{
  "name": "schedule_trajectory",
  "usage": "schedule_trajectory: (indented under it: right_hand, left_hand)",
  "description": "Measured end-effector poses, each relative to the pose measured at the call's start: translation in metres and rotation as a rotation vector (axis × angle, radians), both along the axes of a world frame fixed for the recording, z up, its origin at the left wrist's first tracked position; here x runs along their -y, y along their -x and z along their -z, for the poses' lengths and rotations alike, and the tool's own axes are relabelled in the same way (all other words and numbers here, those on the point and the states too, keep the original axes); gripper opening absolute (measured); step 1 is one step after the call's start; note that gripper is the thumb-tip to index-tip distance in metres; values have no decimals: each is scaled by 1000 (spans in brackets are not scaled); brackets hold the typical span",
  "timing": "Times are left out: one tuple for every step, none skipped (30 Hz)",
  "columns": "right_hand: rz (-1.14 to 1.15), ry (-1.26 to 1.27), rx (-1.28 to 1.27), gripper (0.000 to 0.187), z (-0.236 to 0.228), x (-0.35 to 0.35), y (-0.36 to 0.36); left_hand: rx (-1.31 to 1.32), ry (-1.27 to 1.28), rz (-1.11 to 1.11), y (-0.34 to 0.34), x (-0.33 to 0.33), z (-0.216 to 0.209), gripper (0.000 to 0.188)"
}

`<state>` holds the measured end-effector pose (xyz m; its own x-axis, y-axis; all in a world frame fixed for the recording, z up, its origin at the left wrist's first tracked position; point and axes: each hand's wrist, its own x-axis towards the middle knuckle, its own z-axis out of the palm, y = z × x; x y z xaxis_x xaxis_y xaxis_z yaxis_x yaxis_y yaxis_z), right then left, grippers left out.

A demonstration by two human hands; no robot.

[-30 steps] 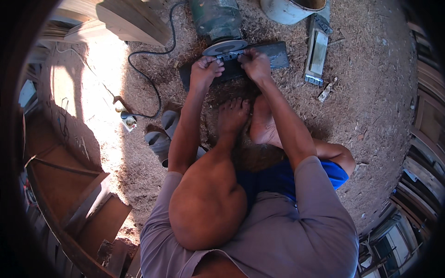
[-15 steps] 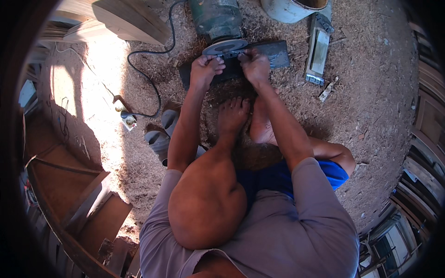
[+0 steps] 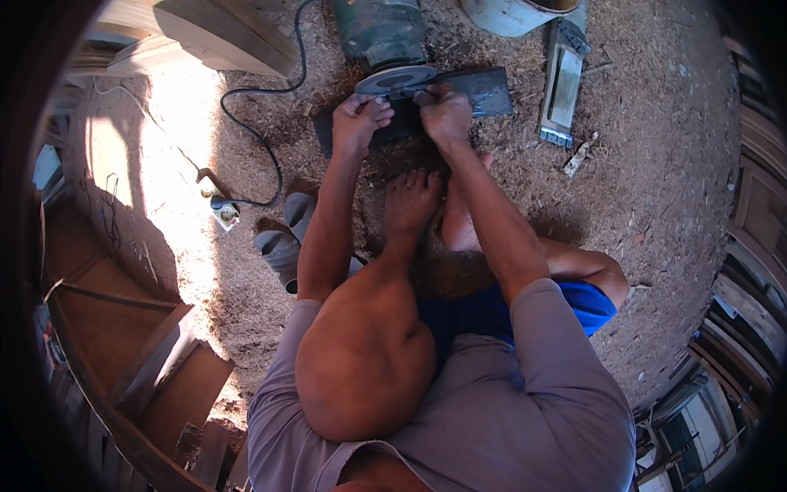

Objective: The person sharpens a metal plate by pressing it against a rotating bench grinder. They periodically dip the plate into a container of water and wipe it with their fingers.

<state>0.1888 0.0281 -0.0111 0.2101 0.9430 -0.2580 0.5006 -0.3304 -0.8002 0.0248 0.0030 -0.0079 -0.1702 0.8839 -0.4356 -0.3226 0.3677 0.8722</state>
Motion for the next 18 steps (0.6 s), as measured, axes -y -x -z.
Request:
schedule_trajectory:
  right_hand:
    - [7,2,7,31,-1,0,1]
    - [14,4,14,31,-2,0,2]
    - [23,-1,-36,28,-3,1,2]
    - [31,-5,-86,24,-4,1,2]
    - [40,-10,-137,21,-6,2,3]
    - [42,17,-144,24,-8,1,3]
    - [47,43,-151,27,-8,1,1]
    - [51,70,-157,30,-8,1,0]
    - [53,62,-154,30,-7,1,-1]
    - [57,53,-150,30,-4,1,-3]
    - [61,44,-145,30,0,1,-5]
    - [61,35,-133,31,3,0,-6]
    - [60,27,-121,31,6,0,-6]
    - [60,18,-109,32,9,-1,-7]
    - [54,16,-77,33,11,0,-8]
    - [46,16,-49,34,9,1,-6]
    - [37,15,-20,34,6,1,-4]
    - [39,41,-31,35,4,1,-2]
  left_hand:
    - [-3,4,-1,1,0,0,16]
    - [-7,7,-1,1,0,0,16]
    - [-7,6,5,0,0,0,17]
    - [-8,6,10,0,-1,0,17]
    - [-9,6,14,0,-1,0,18]
    - [-11,8,16,0,-1,1,18]
    - [-11,11,19,-1,-2,0,18]
    - [-12,13,22,-1,-2,0,18]
    - [-14,20,31,-1,-2,-1,18]
    - [-13,26,42,-2,-3,-1,18]
    - [-13,33,53,-3,-4,-2,18]
    - [-13,31,53,-4,-5,-3,18]
    - [-14,31,52,-4,-5,-2,18]
    - [-14,31,51,-4,-5,-2,18]
    - [-11,28,47,-5,-5,-2,18]
    - [-11,26,39,-2,-4,-1,18]
    - [-10,25,31,-1,-3,0,18]
    - [-10,29,22,1,-2,1,17]
